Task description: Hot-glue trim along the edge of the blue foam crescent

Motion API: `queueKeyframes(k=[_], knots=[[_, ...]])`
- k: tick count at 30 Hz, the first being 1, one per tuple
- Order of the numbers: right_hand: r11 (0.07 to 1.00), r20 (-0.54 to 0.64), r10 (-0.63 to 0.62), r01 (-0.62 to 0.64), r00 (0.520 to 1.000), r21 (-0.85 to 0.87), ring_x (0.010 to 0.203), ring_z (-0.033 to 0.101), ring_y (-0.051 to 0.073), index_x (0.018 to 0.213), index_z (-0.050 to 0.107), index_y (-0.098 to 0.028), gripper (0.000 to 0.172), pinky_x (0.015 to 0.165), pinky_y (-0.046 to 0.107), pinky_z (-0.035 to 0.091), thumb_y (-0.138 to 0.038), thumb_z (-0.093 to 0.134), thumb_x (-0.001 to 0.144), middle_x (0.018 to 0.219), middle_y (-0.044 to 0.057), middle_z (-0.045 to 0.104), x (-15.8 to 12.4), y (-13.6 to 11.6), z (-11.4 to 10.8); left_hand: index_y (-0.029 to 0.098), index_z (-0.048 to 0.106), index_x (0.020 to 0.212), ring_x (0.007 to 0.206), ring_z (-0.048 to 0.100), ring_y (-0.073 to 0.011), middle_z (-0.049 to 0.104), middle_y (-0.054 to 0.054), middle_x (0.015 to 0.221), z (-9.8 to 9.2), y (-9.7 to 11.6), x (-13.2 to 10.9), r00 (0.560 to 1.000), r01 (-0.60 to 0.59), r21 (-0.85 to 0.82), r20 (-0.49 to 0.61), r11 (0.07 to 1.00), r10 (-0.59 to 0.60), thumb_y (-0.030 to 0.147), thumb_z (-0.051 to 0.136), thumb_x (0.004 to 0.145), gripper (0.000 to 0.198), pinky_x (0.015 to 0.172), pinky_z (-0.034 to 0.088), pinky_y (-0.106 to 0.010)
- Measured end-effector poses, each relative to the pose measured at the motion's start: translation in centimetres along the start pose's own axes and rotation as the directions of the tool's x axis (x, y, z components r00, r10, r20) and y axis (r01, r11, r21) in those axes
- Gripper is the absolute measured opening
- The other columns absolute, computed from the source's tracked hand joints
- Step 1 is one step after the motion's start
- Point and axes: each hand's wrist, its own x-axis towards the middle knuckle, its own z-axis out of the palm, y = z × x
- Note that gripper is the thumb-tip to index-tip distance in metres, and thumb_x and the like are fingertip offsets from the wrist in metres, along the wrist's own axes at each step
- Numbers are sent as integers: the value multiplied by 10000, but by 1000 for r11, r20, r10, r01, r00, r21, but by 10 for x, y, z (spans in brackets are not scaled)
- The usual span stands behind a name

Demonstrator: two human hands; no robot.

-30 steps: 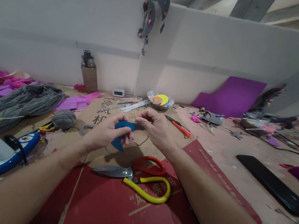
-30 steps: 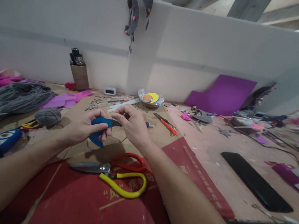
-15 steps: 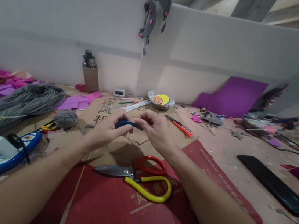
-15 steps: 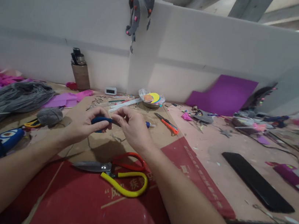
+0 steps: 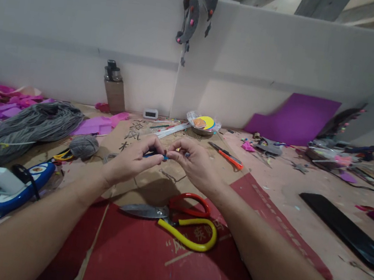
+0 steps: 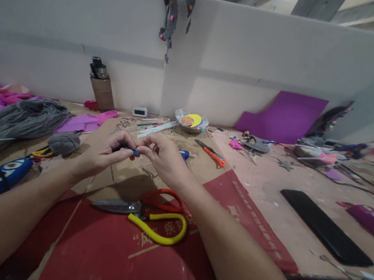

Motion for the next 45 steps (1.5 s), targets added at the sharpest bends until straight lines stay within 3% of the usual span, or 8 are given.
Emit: queueKeyframes(k=[9,12,16,19,23,31,37,45], knots=[[998,45,-10,8,999,59,686,470,103,736,534,-176,117,641,227,363,-222,594,826,723,-30,535,2,8,1,232,627,1037,1138,488,-262,629,-78,1107,-3,6,6,982,-177,355,3,918,189,321,657,753,299,1033,275,-400],[999,-13,-41,41,999,-4,686,477,111,733,542,-179,123,642,234,367,-238,610,817,717,-26,545,2,12,-1,220,570,1100,1202,440,-265,552,-95,1229,6,1,8,959,-116,339,-208,934,195,344,712,696,446,1029,289,-408],[994,-56,-77,72,995,-79,672,480,117,755,560,-183,129,637,243,369,-277,598,834,712,-14,554,2,13,-1,187,527,859,819,550,-171,575,-35,868,15,-15,8,814,193,-36,-552,980,-181,400,629,774,251,732,433,-299],[988,-62,-115,108,991,-112,680,479,118,747,556,-183,138,651,247,369,-279,600,836,726,-7,563,2,12,-1,182,484,677,627,503,-116,532,12,654,15,-25,10,786,176,-360,-509,916,-351,400,621,786,279,634,414,-251],[988,-84,-100,89,991,-125,650,452,110,744,546,-184,149,642,245,361,-287,592,841,700,-17,542,1,12,-3,165,555,675,613,546,-101,573,17,640,12,-29,13,780,70,-584,-473,808,-410,323,747,671,249,631,436,-234],[984,-152,-84,58,985,-166,626,443,104,751,543,-181,142,631,240,355,-282,583,843,685,-22,530,2,15,-6,115,675,784,736,644,-138,684,-69,778,9,-31,14,836,147,-676,-305,722,-456,280,709,713,183,754,500,-275],[981,-163,-99,69,982,-182,621,450,100,753,549,-182,144,621,235,355,-288,590,843,693,-22,545,2,17,-4,110,668,788,736,658,-145,690,-74,773,8,-28,13,818,163,-706,-294,690,-494,121,642,688,103,759,511,-283],[979,-132,-111,85,985,-188,613,448,100,759,553,-181,126,605,233,348,-269,585,843,683,-24,548,1,16,-4,118,658,882,741,633,-157,672,-83,828,15,-13,9,892,386,-794,192,469,-410,228,653,740,179,709,515,-302]])
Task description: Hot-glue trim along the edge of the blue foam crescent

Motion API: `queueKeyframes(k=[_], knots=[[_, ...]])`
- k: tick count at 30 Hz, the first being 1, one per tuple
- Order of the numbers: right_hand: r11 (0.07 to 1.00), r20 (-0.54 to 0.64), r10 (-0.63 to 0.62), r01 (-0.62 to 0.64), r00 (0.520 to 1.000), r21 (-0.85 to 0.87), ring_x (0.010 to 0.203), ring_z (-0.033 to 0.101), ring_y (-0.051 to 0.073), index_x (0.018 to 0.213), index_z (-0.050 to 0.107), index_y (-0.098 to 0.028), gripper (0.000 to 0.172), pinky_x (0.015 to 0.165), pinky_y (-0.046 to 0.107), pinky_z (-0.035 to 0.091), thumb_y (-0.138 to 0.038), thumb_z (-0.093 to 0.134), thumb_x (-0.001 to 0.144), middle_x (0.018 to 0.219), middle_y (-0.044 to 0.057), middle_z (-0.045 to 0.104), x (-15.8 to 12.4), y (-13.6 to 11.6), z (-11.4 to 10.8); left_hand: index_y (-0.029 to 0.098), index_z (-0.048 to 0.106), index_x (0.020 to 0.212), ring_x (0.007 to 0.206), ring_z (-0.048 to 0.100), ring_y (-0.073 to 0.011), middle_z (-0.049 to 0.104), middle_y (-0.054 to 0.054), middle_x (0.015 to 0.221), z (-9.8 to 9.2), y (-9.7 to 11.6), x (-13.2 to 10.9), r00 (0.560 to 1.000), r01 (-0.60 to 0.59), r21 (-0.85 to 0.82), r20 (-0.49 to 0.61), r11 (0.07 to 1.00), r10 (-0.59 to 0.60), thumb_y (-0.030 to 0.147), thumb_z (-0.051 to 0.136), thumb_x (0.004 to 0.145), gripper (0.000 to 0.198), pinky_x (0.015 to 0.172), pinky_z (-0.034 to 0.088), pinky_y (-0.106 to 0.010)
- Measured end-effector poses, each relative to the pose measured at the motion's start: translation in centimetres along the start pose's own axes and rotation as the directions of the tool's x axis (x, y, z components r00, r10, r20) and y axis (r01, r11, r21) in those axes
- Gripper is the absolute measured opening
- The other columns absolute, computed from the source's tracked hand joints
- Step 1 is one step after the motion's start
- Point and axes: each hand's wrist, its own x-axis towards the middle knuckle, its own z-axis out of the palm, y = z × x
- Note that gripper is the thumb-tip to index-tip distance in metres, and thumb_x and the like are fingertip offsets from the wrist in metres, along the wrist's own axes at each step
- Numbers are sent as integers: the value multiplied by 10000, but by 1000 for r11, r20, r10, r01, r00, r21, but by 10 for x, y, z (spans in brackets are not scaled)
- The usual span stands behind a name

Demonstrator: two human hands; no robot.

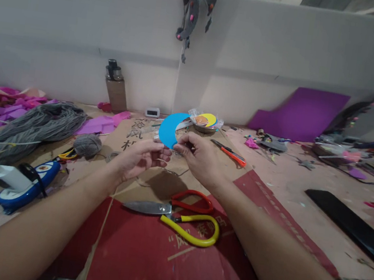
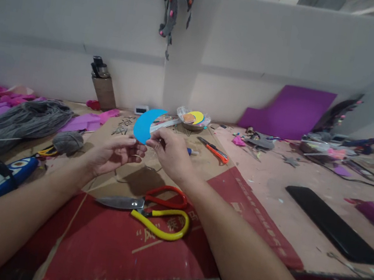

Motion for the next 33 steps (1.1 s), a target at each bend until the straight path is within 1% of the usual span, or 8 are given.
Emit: queueKeyframes(k=[3,6,8,10,15,19,27,33], knots=[[1000,35,-9,9,999,12,627,458,108,730,550,-179,134,619,241,352,-252,590,835,696,-13,567,0,-1,2,127,647,878,709,613,-126,655,-53,812,8,-3,-2,999,-47,-20,9,999,47,246,693,736,190,694,504,-265],[1000,56,-20,19,998,18,650,476,113,717,559,-175,127,634,243,357,-226,605,824,698,-8,579,0,-3,4,140,635,853,667,597,-107,647,-31,791,12,-6,-1,996,-64,-15,-64,998,62,249,717,722,188,661,499,-251],[1000,75,-14,12,997,20,660,490,113,728,572,-171,113,639,241,360,-222,616,819,703,-6,590,-1,-3,5,132,631,808,627,581,-96,630,-17,722,12,-8,-1,992,-56,12,-110,998,57,246,735,702,187,646,495,-245],[999,91,2,-6,996,38,659,498,112,746,580,-170,108,637,238,365,-237,614,824,707,-6,598,-1,-2,6,124,627,776,603,570,-90,608,-4,665,12,-9,0,989,-70,50,-124,996,76,239,750,681,193,641,489,-240],[992,93,35,-46,995,120,658,504,111,773,576,-175,147,638,239,388,-303,595,841,709,-9,592,-2,1,6,138,622,821,603,588,-108,638,-10,701,10,-10,0,974,-164,143,-131,976,183,258,763,660,245,627,481,-256],[984,70,50,-62,996,169,659,509,112,781,575,-179,148,636,244,402,-315,595,836,710,-11,588,-1,4,7,159,610,884,593,598,-121,664,-22,762,12,-8,-1,964,-201,183,-135,962,228,245,768,643,302,602,476,-269],[960,72,113,-128,991,249,649,489,105,744,545,-179,171,619,235,398,-321,587,830,692,-21,557,-1,5,8,135,622,872,614,608,-122,659,-34,765,9,-7,-1,968,-212,261,-72,942,239,252,738,689,246,608,489,-260],[929,89,132,-155,987,337,626,474,98,710,517,-182,189,600,227,393,-319,597,813,666,-33,531,1,3,7,124,637,868,616,625,-141,669,-41,743,8,-6,0,975,-184,282,-72,942,212,249,769,650,284,594,496,-262]])
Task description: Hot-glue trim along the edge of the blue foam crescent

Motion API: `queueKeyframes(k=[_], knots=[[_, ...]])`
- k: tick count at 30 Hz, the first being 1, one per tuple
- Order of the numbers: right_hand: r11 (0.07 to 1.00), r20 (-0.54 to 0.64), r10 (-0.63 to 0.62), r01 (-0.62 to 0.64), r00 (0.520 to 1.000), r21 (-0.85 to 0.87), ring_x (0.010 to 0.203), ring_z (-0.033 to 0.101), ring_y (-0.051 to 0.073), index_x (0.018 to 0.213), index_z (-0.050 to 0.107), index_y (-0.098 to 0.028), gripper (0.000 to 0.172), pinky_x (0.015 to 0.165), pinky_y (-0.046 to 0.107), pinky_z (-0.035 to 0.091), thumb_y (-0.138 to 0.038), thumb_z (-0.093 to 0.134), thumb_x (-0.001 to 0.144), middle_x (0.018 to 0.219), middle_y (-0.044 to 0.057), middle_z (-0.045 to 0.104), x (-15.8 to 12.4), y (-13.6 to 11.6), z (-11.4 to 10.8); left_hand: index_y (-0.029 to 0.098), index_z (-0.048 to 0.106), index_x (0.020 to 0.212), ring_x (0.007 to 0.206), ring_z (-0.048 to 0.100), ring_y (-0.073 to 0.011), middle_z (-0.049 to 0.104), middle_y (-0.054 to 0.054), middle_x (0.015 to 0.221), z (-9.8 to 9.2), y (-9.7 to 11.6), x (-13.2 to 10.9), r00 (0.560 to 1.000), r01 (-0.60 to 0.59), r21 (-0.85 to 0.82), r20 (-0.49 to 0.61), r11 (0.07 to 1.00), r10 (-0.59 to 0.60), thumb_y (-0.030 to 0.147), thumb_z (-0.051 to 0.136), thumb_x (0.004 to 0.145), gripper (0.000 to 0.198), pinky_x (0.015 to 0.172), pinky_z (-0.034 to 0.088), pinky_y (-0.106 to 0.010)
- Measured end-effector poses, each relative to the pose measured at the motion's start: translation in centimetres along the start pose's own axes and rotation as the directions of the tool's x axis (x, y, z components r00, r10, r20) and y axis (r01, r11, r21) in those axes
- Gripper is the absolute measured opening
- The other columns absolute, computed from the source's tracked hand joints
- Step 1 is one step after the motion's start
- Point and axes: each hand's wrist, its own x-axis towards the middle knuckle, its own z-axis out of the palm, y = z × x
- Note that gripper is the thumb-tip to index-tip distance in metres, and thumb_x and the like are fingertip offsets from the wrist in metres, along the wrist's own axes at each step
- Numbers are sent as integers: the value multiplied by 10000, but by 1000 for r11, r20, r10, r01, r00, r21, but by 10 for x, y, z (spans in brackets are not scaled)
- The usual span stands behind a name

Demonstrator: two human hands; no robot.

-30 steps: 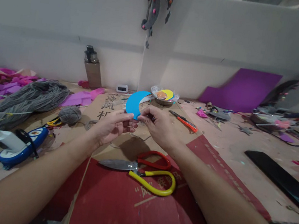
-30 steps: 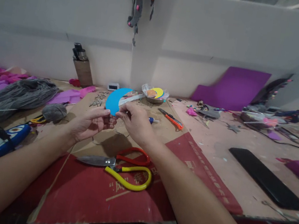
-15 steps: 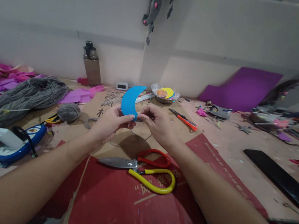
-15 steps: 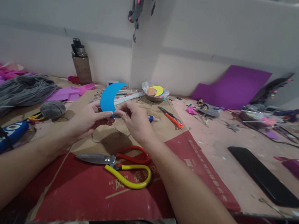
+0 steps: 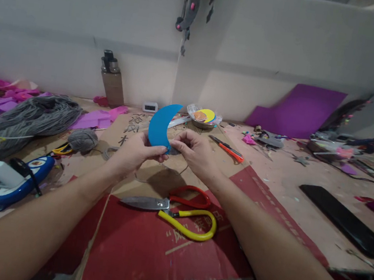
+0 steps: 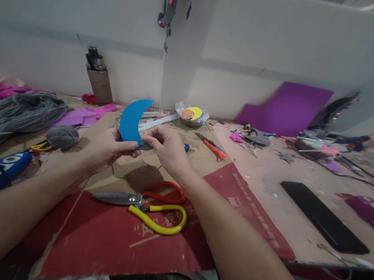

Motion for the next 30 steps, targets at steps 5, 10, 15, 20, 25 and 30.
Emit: queueKeyframes(k=[5,10,15,20,25,30], knots=[[1000,-11,16,-15,1000,15,626,476,101,712,519,-183,192,597,230,394,-329,601,807,669,-27,530,0,-3,1,125,643,842,631,641,-159,669,-45,710,0,2,-2,998,68,-56,12,996,-68,215,775,630,265,573,502,-254],[999,-11,-19,19,1000,-32,611,475,95,714,533,-181,175,586,226,389,-306,614,806,662,-30,544,-2,-3,2,140,656,897,666,652,-166,676,-59,814,0,7,-4,990,136,-166,64,977,-127,226,723,685,239,562,524,-262],[989,19,-73,75,997,-130,615,483,101,737,560,-178,182,597,234,396,-331,612,822,671,-22,563,-4,-1,3,126,669,869,610,643,-149,685,-71,779,-2,7,-3,976,211,-174,83,962,-199,220,722,693,207,516,504,-232],[937,-9,-203,191,979,-293,678,484,127,721,549,-188,183,633,258,394,-314,609,840,722,6,551,-4,-6,0,124,687,946,624,637,-138,705,-89,842,0,4,-3,995,103,-78,15,992,-102,263,741,688,298,551,507,-232],[863,-40,-345,301,938,-406,809,509,158,820,586,-198,147,701,284,415,-338,583,862,889,59,544,-8,-13,-2,110,688,859,666,639,-171,701,-89,790,1,-1,-1,986,-25,48,-165,999,32,312,740,676,277,637,536,-301],[878,104,-328,344,939,-334,783,521,150,834,589,-201,158,716,277,410,-324,518,904,823,41,588,-13,-19,8,133,664,766,595,608,-144,676,-39,688,-4,-2,3,942,-114,42,-312,993,121,314,734,665,219,620,531,-295]])
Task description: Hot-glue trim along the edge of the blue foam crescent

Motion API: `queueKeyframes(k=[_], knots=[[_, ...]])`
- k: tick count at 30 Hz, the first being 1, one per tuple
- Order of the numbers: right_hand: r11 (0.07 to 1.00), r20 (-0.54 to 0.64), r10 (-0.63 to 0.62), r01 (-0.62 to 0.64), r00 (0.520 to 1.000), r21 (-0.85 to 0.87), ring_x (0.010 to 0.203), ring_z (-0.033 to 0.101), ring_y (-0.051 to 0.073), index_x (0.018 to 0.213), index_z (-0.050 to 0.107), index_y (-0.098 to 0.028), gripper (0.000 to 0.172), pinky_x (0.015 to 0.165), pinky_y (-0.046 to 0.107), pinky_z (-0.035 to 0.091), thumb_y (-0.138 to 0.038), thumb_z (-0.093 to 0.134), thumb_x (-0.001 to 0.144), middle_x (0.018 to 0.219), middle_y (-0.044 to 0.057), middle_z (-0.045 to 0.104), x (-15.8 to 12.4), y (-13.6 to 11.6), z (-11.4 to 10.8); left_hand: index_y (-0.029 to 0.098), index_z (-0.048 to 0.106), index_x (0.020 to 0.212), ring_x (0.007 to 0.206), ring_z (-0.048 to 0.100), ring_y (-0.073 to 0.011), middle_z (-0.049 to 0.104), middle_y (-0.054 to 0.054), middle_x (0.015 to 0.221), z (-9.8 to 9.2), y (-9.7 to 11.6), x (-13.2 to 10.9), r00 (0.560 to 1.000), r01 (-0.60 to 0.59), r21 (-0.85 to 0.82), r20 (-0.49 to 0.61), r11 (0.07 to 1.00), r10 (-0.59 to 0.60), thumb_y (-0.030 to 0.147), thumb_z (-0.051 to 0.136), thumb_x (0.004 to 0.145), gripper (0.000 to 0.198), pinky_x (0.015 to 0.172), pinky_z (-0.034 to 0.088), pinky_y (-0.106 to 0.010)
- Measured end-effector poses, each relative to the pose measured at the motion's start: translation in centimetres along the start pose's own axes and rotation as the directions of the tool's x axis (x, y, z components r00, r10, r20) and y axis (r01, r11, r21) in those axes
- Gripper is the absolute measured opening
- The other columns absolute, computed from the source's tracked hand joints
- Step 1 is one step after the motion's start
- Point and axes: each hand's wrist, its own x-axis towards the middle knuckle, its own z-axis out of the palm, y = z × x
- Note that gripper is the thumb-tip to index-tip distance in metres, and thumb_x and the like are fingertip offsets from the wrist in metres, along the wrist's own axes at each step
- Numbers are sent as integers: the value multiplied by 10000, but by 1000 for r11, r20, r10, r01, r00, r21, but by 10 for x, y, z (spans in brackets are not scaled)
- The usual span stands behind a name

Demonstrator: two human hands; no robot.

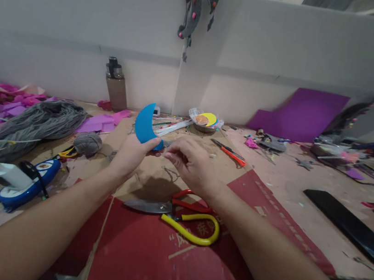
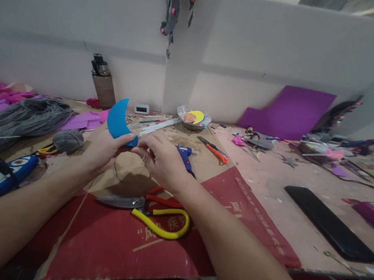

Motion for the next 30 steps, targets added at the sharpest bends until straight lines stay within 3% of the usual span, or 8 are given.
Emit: queueKeyframes(k=[4,8,12,14,19,22,25,30], knots=[[993,114,110,-105,987,-49,696,524,140,795,601,-197,186,663,266,398,-299,495,909,749,24,608,-4,-5,1,144,654,777,618,622,-154,687,-43,735,-5,0,5,995,-43,12,-91,999,44,321,729,665,223,593,519,-285],[960,25,255,-250,967,-126,754,562,169,740,617,-183,256,703,289,407,-360,509,891,773,42,640,-12,9,-14,153,648,746,587,601,-140,676,-34,700,-11,-3,10,983,-79,91,-161,993,93,340,721,675,213,538,469,-246],[856,-104,496,-505,862,-107,671,574,163,763,627,-178,336,627,274,409,-425,443,897,706,27,631,-22,42,-37,167,636,680,579,582,-138,648,-19,635,-14,-6,13,973,-104,97,-196,990,122,326,733,663,187,523,446,-233],[785,-142,570,-588,809,-195,665,579,163,765,637,-180,298,622,274,407,-407,475,870,717,34,648,-27,59,-44,169,631,658,562,574,-139,644,-20,624,-15,-7,14,974,-98,95,-194,991,115,330,731,665,190,506,440,-234],[586,-55,717,-644,695,-492,554,543,178,589,590,-191,319,528,279,352,-479,632,721,577,68,605,-36,84,-34,161,631,646,501,552,-137,653,-37,618,-14,-6,13,973,-109,181,-182,978,142,367,712,681,224,478,443,-244],[576,-81,743,-696,664,-429,611,572,186,598,580,-190,221,531,267,356,-350,732,608,641,85,627,-35,85,-23,162,625,634,484,539,-132,639,-27,590,-14,-6,13,965,-110,244,-207,963,163,375,709,671,232,474,436,-240],[562,-58,790,-759,610,-329,581,574,160,618,579,-182,159,522,238,367,-205,722,551,590,34,606,-30,82,-22,162,604,624,480,520,-120,617,-9,576,-15,-7,14,956,-93,247,-249,965,156,370,708,654,235,466,418,-231],[533,14,846,-845,533,-47,482,520,116,682,519,-182,128,477,221,411,-217,637,647,522,-27,513,-25,74,-27,166,541,604,477,482,-99,575,8,563,-18,-13,19,961,-38,145,-267,989,76,333,701,635,233,421,359,-207]])
